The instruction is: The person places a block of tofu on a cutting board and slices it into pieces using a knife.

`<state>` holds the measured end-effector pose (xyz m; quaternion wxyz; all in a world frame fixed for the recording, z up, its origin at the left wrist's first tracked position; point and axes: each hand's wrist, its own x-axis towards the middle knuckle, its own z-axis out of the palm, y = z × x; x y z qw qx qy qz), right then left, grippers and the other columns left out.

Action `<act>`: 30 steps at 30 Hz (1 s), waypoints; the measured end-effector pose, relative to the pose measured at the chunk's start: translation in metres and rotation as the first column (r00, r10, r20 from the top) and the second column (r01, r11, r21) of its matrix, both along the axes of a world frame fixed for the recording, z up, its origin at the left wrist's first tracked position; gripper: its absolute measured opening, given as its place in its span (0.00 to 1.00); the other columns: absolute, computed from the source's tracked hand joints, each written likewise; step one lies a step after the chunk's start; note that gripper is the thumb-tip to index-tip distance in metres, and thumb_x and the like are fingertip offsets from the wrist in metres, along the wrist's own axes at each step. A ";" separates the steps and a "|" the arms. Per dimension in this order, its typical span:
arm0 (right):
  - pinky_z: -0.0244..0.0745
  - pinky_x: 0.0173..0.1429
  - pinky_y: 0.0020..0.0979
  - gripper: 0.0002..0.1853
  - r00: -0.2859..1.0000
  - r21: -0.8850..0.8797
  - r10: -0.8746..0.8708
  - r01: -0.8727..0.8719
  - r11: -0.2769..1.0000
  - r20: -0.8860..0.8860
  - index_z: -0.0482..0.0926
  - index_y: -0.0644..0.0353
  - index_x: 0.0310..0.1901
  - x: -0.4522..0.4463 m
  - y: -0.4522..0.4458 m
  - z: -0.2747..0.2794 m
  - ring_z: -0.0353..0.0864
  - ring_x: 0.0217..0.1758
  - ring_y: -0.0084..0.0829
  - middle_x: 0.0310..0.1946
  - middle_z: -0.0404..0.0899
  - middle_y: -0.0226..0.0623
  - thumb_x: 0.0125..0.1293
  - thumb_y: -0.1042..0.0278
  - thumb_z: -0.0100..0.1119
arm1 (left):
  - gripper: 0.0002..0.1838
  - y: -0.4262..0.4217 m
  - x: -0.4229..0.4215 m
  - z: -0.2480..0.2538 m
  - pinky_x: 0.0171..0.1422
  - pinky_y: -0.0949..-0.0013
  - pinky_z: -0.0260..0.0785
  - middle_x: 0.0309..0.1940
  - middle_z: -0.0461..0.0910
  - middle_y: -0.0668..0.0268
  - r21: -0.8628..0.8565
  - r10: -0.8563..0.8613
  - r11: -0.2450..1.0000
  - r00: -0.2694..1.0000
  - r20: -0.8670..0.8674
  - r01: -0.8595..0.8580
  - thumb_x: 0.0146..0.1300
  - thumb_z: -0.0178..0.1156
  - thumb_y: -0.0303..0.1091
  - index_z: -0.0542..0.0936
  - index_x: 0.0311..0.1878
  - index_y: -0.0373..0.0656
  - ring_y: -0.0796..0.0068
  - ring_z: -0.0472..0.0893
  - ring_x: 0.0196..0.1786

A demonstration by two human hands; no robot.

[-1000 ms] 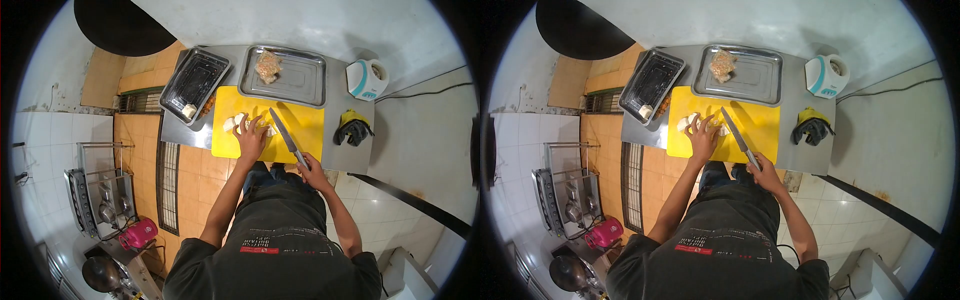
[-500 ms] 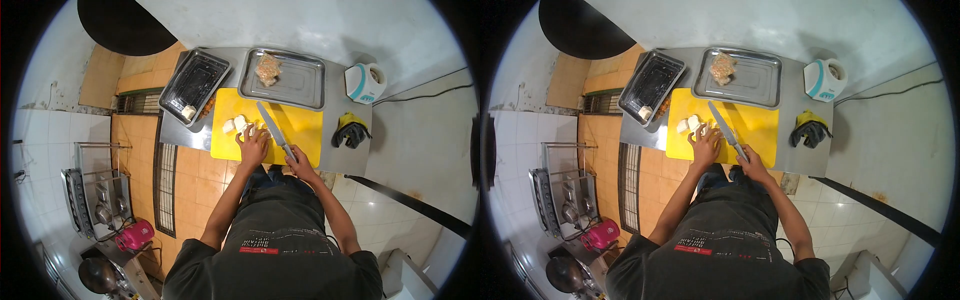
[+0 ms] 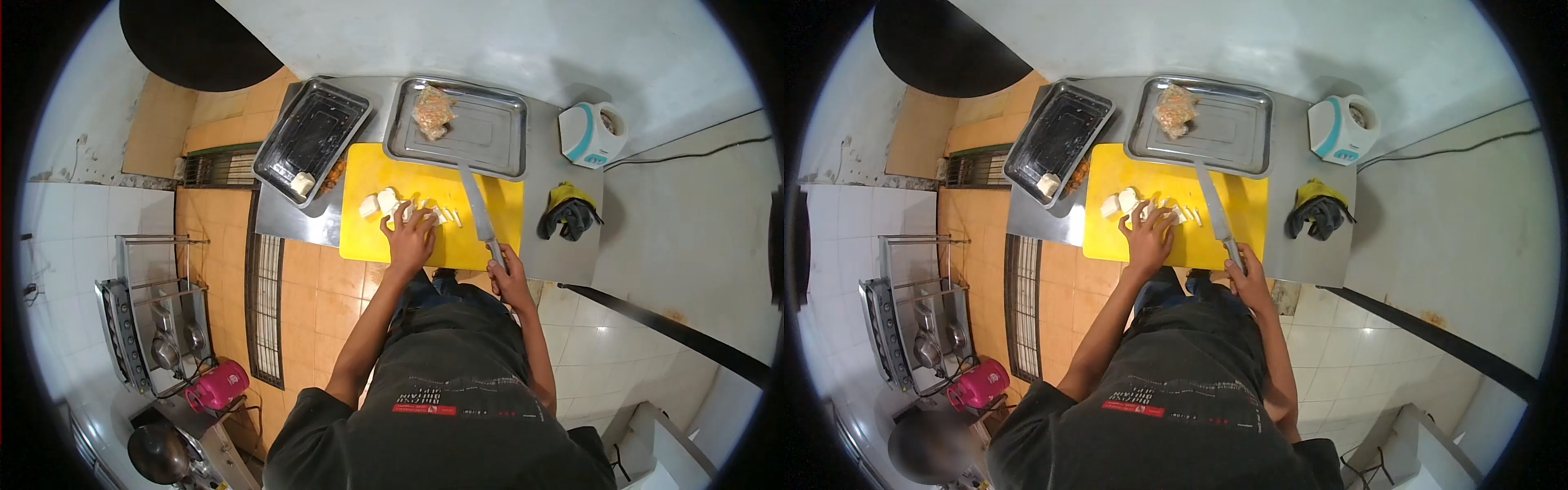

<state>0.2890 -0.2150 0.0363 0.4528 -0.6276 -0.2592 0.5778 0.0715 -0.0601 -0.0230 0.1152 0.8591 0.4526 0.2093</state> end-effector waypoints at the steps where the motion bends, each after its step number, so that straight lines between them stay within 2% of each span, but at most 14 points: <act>1: 0.66 0.26 0.24 0.20 0.999 0.025 -0.033 0.033 0.999 -0.026 0.73 0.62 0.67 0.003 -0.003 0.000 0.69 0.20 0.17 0.32 0.75 0.29 0.80 0.64 0.61 | 0.17 0.000 0.000 0.000 0.77 0.31 0.47 0.65 0.81 0.78 0.003 0.001 1.000 1.000 0.002 -0.001 0.63 0.72 0.36 0.89 0.56 0.58 0.58 0.65 0.81; 6: 0.67 0.26 0.24 0.20 0.997 0.015 -0.052 0.053 0.998 -0.057 0.73 0.61 0.68 0.002 -0.013 -0.003 0.68 0.20 0.17 0.32 0.74 0.29 0.80 0.63 0.62 | 0.17 0.001 -0.001 -0.004 0.77 0.30 0.47 0.65 0.81 0.78 -0.019 -0.004 1.000 1.000 -0.013 0.004 0.63 0.72 0.36 0.89 0.56 0.58 0.59 0.65 0.81; 11: 0.66 0.26 0.25 0.20 0.991 -0.017 0.112 -0.111 0.994 0.070 0.75 0.62 0.66 -0.004 0.000 -0.005 0.70 0.21 0.17 0.29 0.76 0.29 0.80 0.63 0.63 | 0.17 0.001 -0.003 -0.010 0.76 0.28 0.48 0.65 0.81 0.78 -0.026 -0.010 1.000 1.000 -0.029 0.009 0.63 0.72 0.37 0.89 0.56 0.58 0.59 0.65 0.81; 21: 0.65 0.25 0.26 0.19 0.983 -0.001 0.176 -0.177 0.984 0.047 0.75 0.60 0.66 -0.005 0.029 -0.029 0.70 0.18 0.18 0.28 0.76 0.31 0.79 0.64 0.63 | 0.18 -0.003 -0.005 -0.011 0.75 0.27 0.49 0.65 0.81 0.79 -0.021 -0.023 1.000 1.000 -0.013 0.023 0.63 0.72 0.38 0.88 0.58 0.58 0.59 0.66 0.80; 24: 0.70 0.28 0.29 0.20 0.963 -0.003 0.246 -0.247 0.969 0.107 0.74 0.61 0.66 -0.003 0.034 -0.029 0.73 0.21 0.20 0.28 0.77 0.32 0.79 0.63 0.63 | 0.20 -0.002 -0.006 -0.011 0.75 0.27 0.49 0.67 0.80 0.78 -0.027 -0.036 0.999 0.999 -0.033 0.035 0.63 0.71 0.38 0.88 0.59 0.57 0.58 0.65 0.80; 26: 0.75 0.34 0.36 0.23 0.909 0.018 0.266 -0.287 0.958 0.322 0.74 0.60 0.70 -0.004 0.028 -0.031 0.76 0.24 0.28 0.28 0.77 0.38 0.78 0.65 0.63 | 0.21 -0.003 -0.005 -0.010 0.75 0.27 0.49 0.68 0.79 0.78 -0.029 -0.040 0.999 0.998 -0.041 0.039 0.63 0.71 0.38 0.87 0.60 0.57 0.58 0.65 0.80; 27: 0.75 0.34 0.36 0.23 0.908 0.020 0.267 -0.289 0.957 0.324 0.74 0.60 0.70 -0.006 0.026 -0.023 0.76 0.24 0.28 0.28 0.77 0.38 0.78 0.65 0.63 | 0.22 -0.004 -0.004 -0.008 0.75 0.26 0.50 0.69 0.79 0.77 -0.031 -0.047 0.999 0.997 -0.053 0.045 0.63 0.70 0.38 0.86 0.62 0.56 0.58 0.65 0.81; 29: 0.81 0.45 0.44 0.28 0.811 -0.070 0.286 -0.293 0.954 0.509 0.72 0.55 0.77 -0.010 0.019 0.000 0.85 0.32 0.44 0.35 0.84 0.50 0.77 0.68 0.62 | 0.23 -0.007 -0.003 -0.008 0.75 0.26 0.51 0.70 0.78 0.76 -0.031 -0.056 0.998 0.996 -0.064 0.054 0.64 0.70 0.38 0.86 0.63 0.55 0.58 0.65 0.81; 30: 0.81 0.45 0.44 0.28 0.810 -0.067 0.284 -0.292 0.954 0.513 0.72 0.55 0.77 -0.011 0.013 -0.004 0.85 0.32 0.44 0.35 0.84 0.50 0.77 0.68 0.62 | 0.25 -0.007 -0.003 -0.010 0.74 0.27 0.51 0.70 0.78 0.75 -0.018 -0.071 0.997 0.992 -0.104 0.070 0.64 0.70 0.39 0.84 0.65 0.57 0.59 0.65 0.81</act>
